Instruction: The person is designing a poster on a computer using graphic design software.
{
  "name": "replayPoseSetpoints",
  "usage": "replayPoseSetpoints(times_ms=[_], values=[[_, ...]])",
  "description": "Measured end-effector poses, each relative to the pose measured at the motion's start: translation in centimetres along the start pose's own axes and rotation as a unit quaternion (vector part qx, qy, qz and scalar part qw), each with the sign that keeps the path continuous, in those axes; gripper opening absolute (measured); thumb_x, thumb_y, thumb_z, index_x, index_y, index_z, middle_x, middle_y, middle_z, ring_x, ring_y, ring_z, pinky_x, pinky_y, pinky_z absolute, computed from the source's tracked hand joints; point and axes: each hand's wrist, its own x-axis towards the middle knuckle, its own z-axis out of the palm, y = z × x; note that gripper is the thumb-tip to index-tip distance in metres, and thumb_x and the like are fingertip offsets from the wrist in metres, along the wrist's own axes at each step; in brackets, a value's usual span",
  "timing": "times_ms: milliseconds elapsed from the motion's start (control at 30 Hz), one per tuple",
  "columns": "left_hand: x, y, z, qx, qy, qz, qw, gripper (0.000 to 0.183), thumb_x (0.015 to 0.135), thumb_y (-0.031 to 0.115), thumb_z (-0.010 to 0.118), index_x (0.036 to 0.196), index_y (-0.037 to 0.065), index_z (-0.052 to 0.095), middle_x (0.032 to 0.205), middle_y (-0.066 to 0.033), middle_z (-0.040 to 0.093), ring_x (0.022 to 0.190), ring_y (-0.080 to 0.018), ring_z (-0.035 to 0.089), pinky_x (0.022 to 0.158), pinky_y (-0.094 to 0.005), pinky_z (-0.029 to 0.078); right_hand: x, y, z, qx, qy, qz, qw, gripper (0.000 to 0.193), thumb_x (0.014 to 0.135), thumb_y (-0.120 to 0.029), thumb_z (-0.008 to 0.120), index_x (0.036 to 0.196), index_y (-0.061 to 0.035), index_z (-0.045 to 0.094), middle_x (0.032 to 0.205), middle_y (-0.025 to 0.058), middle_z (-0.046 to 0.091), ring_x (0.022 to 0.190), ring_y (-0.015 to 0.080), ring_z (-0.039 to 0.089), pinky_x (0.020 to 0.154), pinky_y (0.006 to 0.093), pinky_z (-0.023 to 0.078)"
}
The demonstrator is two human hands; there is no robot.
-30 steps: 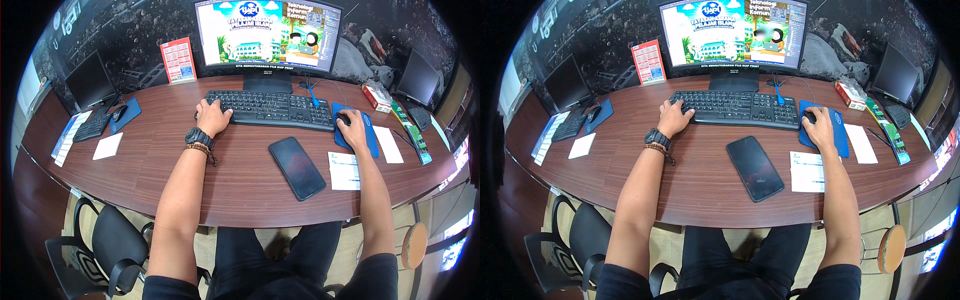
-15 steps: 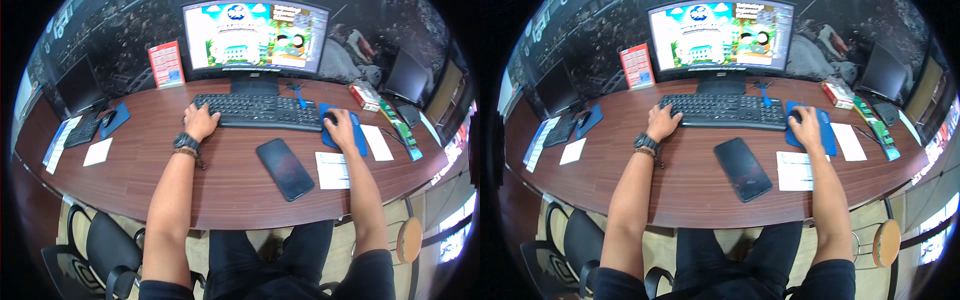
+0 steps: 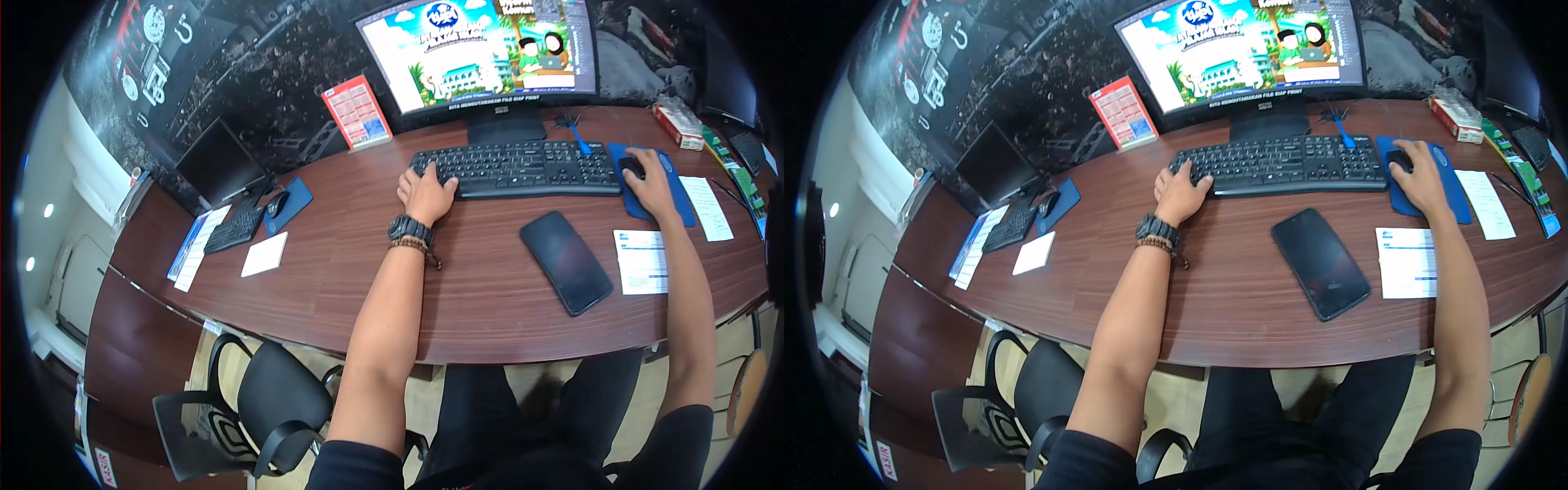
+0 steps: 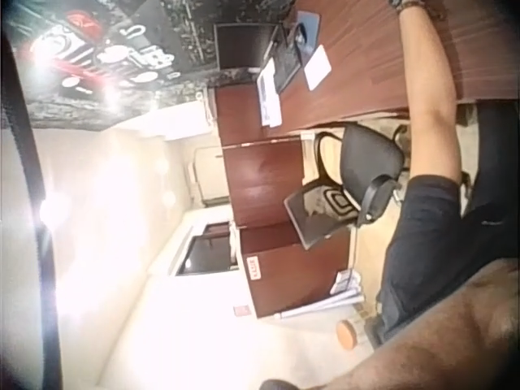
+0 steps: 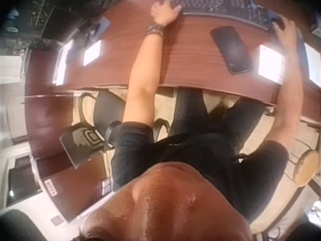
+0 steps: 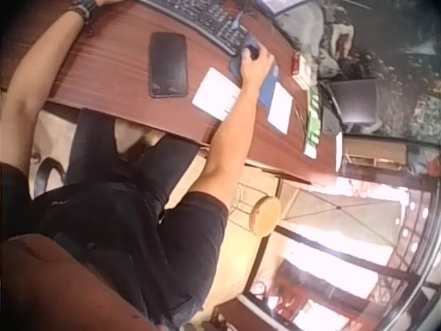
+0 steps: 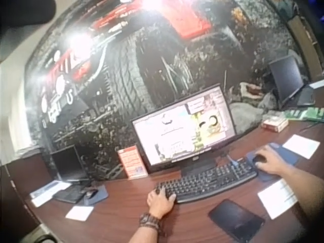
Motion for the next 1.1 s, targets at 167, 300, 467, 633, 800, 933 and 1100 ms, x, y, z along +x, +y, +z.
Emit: replayPoseSetpoints(times_ms=[167, 300, 467, 633, 800, 933, 1100], values=[[0.3, -0.1, 0.0, -0.026, -0.021, 0.002, 0.999, 0.069, 0.089, 0.046, 0.065, 0.144, 0.009, 0.049, 0.146, -0.0315, 0.035, 0.139, -0.0474, 0.026, 0.116, -0.0583, 0.019, 0.4, 0.3, 0.7, -0.009, -0.003, 0.007, 1.000, 0.044, 0.086, -0.019, 0.066, 0.127, -0.0067, 0.060, 0.118, 0.0172, 0.057, 0.114, 0.0347, 0.057, 0.099, 0.0405, 0.044], [1.4, -1.5, 0.1, 0.002, -0.031, 0.003, 1.000, 0.067, 0.089, 0.056, 0.060, 0.141, 0.014, 0.052, 0.146, -0.0330, 0.035, 0.139, -0.0509, 0.027, 0.115, -0.0615, 0.019, 1.5, -0.8, 0.5, -0.045, -0.012, 0.020, 0.999, 0.047, 0.085, -0.022, 0.067, 0.130, -0.0085, 0.060, 0.119, 0.0205, 0.058, 0.115, 0.0368, 0.056, 0.100, 0.0419, 0.044], [1.9, -3.3, -1.2, 0.044, -0.027, 0.009, 0.999, 0.068, 0.090, 0.055, 0.060, 0.145, 0.016, 0.050, 0.140, -0.0293, 0.045, 0.135, -0.0470, 0.037, 0.112, -0.0576, 0.027, 1.0, -1.0, 2.8, -0.053, 0.000, 0.023, 0.998, 0.054, 0.082, -0.031, 0.070, 0.131, -0.0112, 0.060, 0.123, 0.0223, 0.058, 0.117, 0.0399, 0.056, 0.102, 0.0436, 0.045], [1.1, -1.7, 0.1, -0.003, -0.032, 0.004, 0.999, 0.064, 0.092, 0.052, 0.060, 0.145, 0.017, 0.051, 0.146, -0.0253, 0.042, 0.140, -0.0442, 0.032, 0.114, -0.0592, 0.023, 0.8, -1.9, 0.4, -0.084, -0.030, 0.077, 0.993, 0.060, 0.082, -0.035, 0.070, 0.137, -0.0149, 0.057, 0.129, 0.0221, 0.054, 0.122, 0.0402, 0.054, 0.103, 0.0440, 0.045], [1.2, -2.7, 0.0, -0.055, 0.007, 0.009, 0.998, 0.042, 0.097, 0.027, 0.053, 0.137, 0.017, 0.059, 0.145, -0.0180, 0.046, 0.136, -0.0432, 0.038, 0.111, -0.0609, 0.028, 1.6, -2.5, -0.5, -0.078, -0.082, 0.120, 0.986, 0.070, 0.081, -0.045, 0.068, 0.142, -0.0156, 0.052, 0.131, 0.0223, 0.054, 0.124, 0.0395, 0.054, 0.105, 0.0429, 0.042], [1.4, -2.4, 0.1, -0.078, 0.023, 0.008, 0.997, 0.048, 0.089, 0.007, 0.048, 0.134, 0.016, 0.062, 0.142, -0.0164, 0.051, 0.134, -0.0419, 0.042, 0.110, -0.0587, 0.032, 1.8, -2.4, -0.9, -0.083, -0.091, 0.126, 0.984, 0.068, 0.082, -0.044, 0.069, 0.141, -0.0149, 0.053, 0.129, 0.0220, 0.055, 0.122, 0.0396, 0.054, 0.104, 0.0436, 0.043], [1.7, -2.9, 0.0, -0.075, 0.018, -0.002, 0.997, 0.050, 0.088, 0.006, 0.048, 0.135, 0.015, 0.061, 0.145, -0.0158, 0.049, 0.136, -0.0395, 0.041, 0.109, -0.0589, 0.031, 0.5, -3.1, 0.3, -0.050, -0.009, 0.106, 0.993, 0.053, 0.085, -0.035, 0.069, 0.130, -0.0090, 0.062, 0.126, 0.0172, 0.058, 0.119, 0.0367, 0.057, 0.102, 0.0427, 0.046]])
